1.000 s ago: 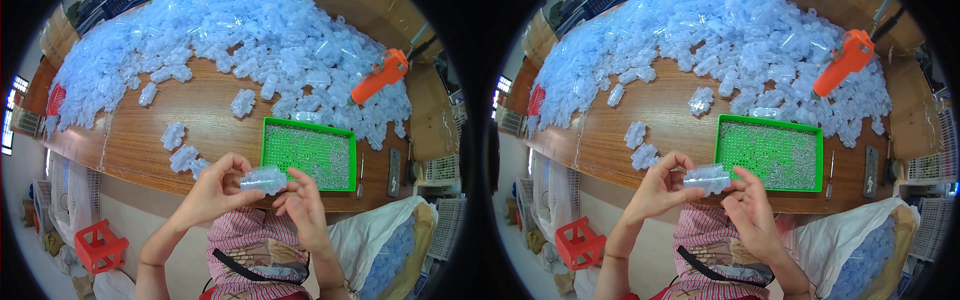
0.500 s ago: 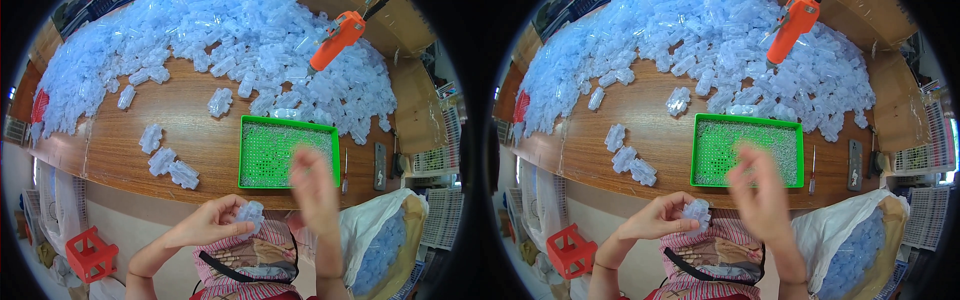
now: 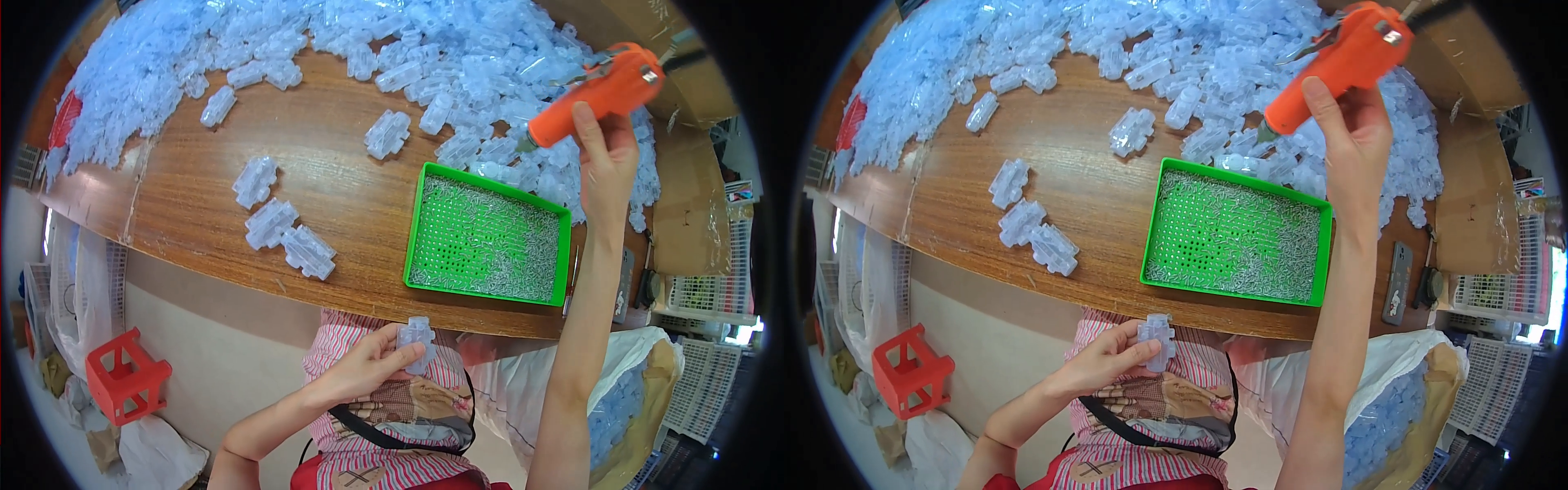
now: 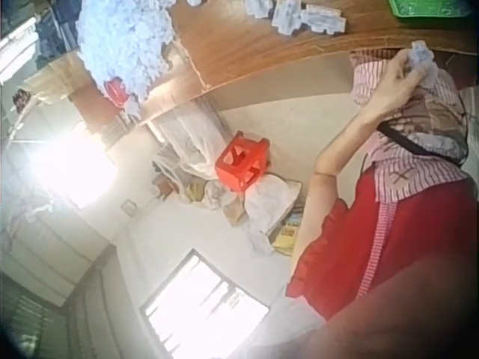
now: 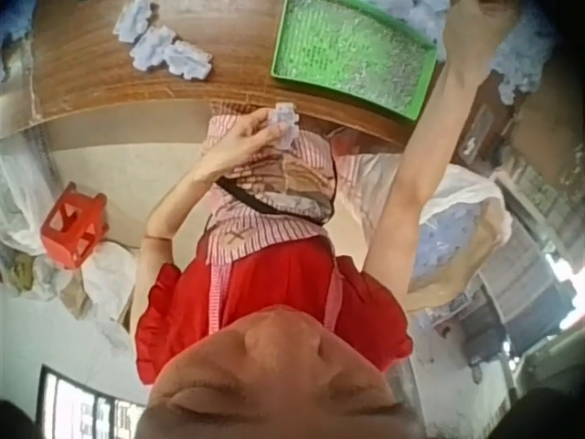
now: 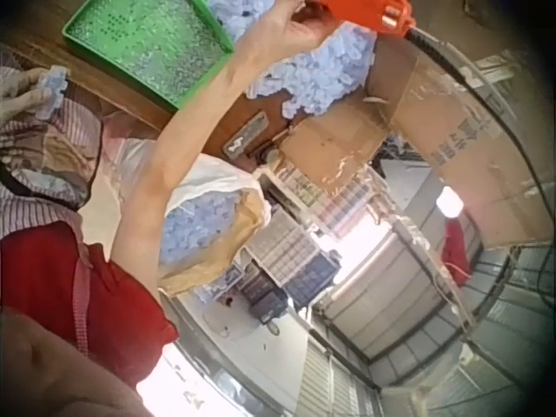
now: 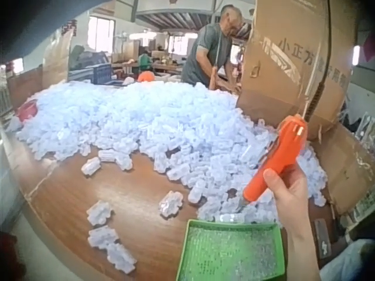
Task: The person assembles plastic components by picking up a screw from a tray with a power screwdriver and driving it into a plastic part. They then pick up a speaker and use the power screwdriver to secure a wire to it before returning to assembling the plastic parts.
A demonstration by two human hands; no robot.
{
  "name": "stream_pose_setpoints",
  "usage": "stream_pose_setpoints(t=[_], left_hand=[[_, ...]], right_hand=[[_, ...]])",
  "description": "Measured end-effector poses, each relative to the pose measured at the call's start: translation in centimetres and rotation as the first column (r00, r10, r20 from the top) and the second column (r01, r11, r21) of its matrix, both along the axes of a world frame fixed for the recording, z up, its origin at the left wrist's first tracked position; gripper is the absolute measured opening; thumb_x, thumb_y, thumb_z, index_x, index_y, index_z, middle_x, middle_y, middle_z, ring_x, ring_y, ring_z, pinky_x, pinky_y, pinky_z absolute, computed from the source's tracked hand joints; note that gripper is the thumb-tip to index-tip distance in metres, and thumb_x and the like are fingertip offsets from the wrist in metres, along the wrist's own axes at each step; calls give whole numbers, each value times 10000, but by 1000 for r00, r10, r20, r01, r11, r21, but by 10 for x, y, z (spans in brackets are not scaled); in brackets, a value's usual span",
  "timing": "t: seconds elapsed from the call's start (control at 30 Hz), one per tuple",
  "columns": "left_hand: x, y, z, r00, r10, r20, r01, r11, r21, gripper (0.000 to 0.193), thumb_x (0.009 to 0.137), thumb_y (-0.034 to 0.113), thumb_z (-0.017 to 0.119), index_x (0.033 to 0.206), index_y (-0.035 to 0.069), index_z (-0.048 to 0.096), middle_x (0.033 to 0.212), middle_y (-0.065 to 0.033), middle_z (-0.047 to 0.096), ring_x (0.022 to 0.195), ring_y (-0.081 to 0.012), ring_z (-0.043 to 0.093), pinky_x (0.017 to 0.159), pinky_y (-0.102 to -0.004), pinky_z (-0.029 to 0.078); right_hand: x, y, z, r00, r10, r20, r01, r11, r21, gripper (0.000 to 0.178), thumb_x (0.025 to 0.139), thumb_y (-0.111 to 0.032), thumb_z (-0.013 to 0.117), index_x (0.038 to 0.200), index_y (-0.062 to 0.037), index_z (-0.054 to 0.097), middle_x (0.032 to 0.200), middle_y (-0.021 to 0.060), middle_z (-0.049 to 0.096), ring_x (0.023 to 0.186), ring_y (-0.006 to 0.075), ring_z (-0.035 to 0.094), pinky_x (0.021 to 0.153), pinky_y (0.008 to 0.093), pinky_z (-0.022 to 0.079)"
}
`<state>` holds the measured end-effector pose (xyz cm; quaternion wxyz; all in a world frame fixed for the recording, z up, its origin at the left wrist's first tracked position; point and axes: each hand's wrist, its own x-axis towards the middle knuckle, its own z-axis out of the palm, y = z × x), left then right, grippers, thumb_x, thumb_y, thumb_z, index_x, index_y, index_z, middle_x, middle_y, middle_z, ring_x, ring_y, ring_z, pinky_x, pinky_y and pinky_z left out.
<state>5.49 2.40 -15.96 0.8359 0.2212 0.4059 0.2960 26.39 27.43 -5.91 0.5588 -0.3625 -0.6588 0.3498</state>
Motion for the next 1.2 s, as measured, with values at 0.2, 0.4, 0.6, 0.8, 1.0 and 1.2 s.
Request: stream_pose_setpoints(t=[0.2,0.4,0.6,0.8,1.0,1.2], left_hand=[[6,2,-5,998,21,51,-19,999,-43,326,949,248,502,1207,50,474,1066,-19,586,976,-103,567,851,-269,475],[14,-2,-11,992,105,65,-104,994,-18,313,946,177,512,1198,-1,462,1002,-23,606,883,-72,582,771,-232,487],[18,-3,-10,987,158,30,-158,987,-6,280,943,131,509,1180,-15,478,985,-27,607,851,-63,583,751,-217,490],[21,-2,-7,982,188,32,-187,982,-23,277,937,111,516,1173,-30,480,991,-34,609,859,-58,580,753,-210,495],[18,-1,-6,978,206,42,-205,978,-29,261,931,101,524,1152,-34,496,974,-32,617,850,-53,581,743,-208,499],[19,-2,-10,983,183,29,-182,983,-13,242,928,94,528,1134,-30,509,939,-18,622,815,-32,570,704,-192,487]], right_hand=[[-19,-48,-7,940,183,-287,-209,976,-63,438,851,-283,560,1161,18,489,986,77,509,729,134,515,700,326,475],[-43,-96,-30,887,329,-325,-414,878,-240,782,758,-699,503,1037,31,520,652,59,479,593,159,490,538,318,473],[-63,-109,-52,931,199,-305,-284,921,-266,754,767,-687,515,1016,24,502,643,52,480,581,142,481,513,290,439],[-62,-106,-63,942,182,-282,-261,925,-276,733,781,-679,499,998,21,512,638,50,485,564,130,470,498,288,426],[-65,-106,-70,950,184,-253,-249,934,-257,721,784,-677,493,985,16,515,632,51,490,553,133,471,486,291,421],[-64,-106,-74,937,186,-297,-267,927,-264,687,786,-673,493,967,-10,514,623,50,472,548,137,454,470,293,410]])
